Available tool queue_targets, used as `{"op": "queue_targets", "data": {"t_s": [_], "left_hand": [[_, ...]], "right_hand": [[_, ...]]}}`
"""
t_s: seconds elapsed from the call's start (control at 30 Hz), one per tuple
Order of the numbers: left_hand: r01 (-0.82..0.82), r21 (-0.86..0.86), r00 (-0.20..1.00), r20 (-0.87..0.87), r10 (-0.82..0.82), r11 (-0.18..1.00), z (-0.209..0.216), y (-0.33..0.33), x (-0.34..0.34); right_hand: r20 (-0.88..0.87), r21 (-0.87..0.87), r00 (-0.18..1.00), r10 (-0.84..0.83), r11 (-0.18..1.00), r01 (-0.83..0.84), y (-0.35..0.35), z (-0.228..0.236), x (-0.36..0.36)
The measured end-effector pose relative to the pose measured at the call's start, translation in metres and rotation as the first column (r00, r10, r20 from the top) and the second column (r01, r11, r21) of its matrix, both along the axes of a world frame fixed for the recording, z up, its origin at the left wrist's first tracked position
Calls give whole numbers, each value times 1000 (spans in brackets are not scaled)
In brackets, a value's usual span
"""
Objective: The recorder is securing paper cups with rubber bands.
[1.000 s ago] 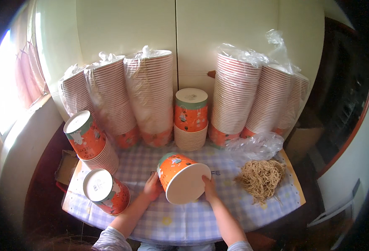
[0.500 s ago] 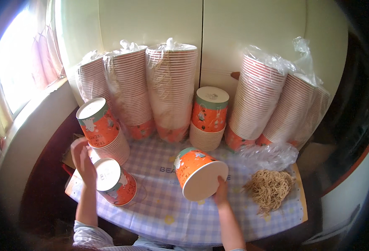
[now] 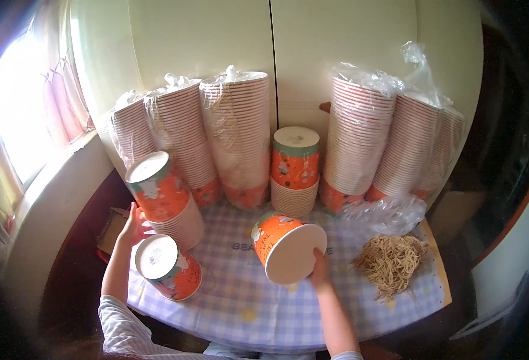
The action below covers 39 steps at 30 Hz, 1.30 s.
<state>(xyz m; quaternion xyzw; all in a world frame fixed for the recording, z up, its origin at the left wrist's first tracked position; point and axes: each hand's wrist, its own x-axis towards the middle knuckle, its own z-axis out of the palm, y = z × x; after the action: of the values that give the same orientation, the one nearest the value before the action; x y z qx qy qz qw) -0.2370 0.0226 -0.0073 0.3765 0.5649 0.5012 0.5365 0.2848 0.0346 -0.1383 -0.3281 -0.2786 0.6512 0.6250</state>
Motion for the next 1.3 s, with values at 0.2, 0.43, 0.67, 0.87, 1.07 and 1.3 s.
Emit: {"op": "queue_targets", "data": {"t_s": [0.2, 0.43, 0.67, 0.87, 1.07, 1.3], "left_hand": [[229, -102, 972, -19, -233, 968, -5, 29, 32], [447, -168, 872, -139, -470, 879, 26, 37, 60], [394, 251, 423, -904, 68, 884, 49, -85, 102], [432, 122, -9, -990, 139, 894, 24, -145, 126], [313, 196, 101, -980, 173, 929, 20, -129, 96], [273, 280, 137, -958, 251, 920, 14, -113, 71]], "right_hand": [[44, -31, 999, -9, 999, 10, 3, -6, 5], [66, -1, 998, -1, 1000, 1, -1, 2, 1], [66, -49, 993, -95, 994, 98, -2, -4, 9], [41, 24, 999, -27, 999, 26, -2, 3, 4], [21, 23, 999, -25, 999, 24, -2, 0, 5], [27, -8, 999, -43, 999, 43, -5, 3, 2]]}}
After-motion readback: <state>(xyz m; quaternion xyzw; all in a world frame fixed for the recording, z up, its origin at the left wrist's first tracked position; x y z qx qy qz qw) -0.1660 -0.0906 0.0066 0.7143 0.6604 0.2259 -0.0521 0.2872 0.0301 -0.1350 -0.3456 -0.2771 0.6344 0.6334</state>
